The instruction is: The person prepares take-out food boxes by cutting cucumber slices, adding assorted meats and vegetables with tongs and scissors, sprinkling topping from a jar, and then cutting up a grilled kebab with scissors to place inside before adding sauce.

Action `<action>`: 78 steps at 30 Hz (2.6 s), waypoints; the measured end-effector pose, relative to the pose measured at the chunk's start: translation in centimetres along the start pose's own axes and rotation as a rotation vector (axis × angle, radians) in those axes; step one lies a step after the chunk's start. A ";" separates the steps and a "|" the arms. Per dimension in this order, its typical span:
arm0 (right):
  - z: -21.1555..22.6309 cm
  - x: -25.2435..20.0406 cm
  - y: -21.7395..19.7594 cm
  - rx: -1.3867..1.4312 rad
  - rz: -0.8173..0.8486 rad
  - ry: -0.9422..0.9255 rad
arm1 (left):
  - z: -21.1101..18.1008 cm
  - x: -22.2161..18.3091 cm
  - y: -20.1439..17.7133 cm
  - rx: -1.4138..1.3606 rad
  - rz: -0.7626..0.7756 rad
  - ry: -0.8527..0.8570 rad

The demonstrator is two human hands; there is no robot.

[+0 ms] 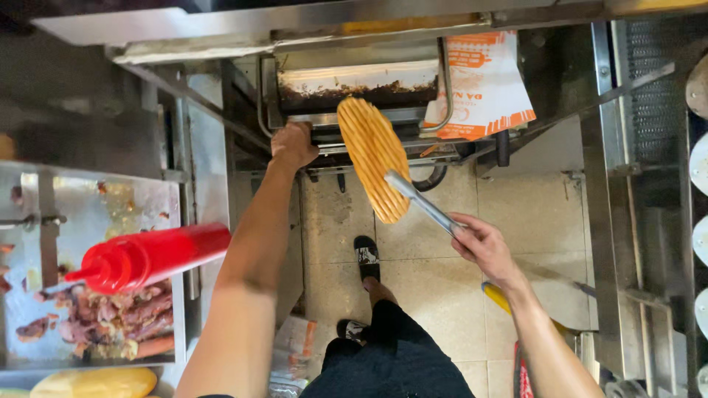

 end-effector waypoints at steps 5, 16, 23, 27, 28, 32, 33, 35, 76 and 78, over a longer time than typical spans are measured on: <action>5.3 1.4 10.6 -0.052 0.150 -0.243 | -2.2 -7.9 0.3 -0.175 -0.437 0.070; 6.3 -15.8 39.4 -0.046 0.741 -0.525 | -3.5 -56.0 2.3 -1.917 -1.110 -0.027; -1.2 -23.1 50.7 -0.634 1.038 -0.512 | 2.7 -75.5 11.8 -1.897 -1.550 -0.388; -1.6 -20.8 54.6 -1.282 0.948 -1.117 | 4.5 -85.6 17.4 -1.786 -1.722 -0.521; -1.9 -20.7 55.3 -1.408 0.957 -1.303 | 4.9 -87.6 18.8 -1.789 -1.715 -0.586; -3.4 -19.0 57.6 -1.634 1.087 -1.140 | 8.2 -93.8 22.6 -1.661 -1.662 -0.866; -3.3 -19.0 58.2 -1.672 1.129 -1.100 | 8.9 -94.9 23.1 -1.661 -1.599 -0.896; -2.7 -18.3 59.8 -1.755 1.185 -0.981 | 10.1 -97.3 23.6 -1.656 -1.480 -0.960; -8.7 -31.9 77.2 -1.107 1.609 0.220 | 26.9 -107.3 22.5 -1.782 -1.533 -0.923; -9.2 -32.8 77.3 -1.082 1.584 0.238 | 27.2 -107.5 22.4 -1.765 -1.517 -0.928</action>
Point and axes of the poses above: each hand's wrist, its own x-axis towards the middle knuckle, its own y-axis out of the palm, z = x × y, the point moved 7 cm from there along x, towards the middle knuckle, and after that the axes turned 4 degrees about z, right-handed, at the moved point
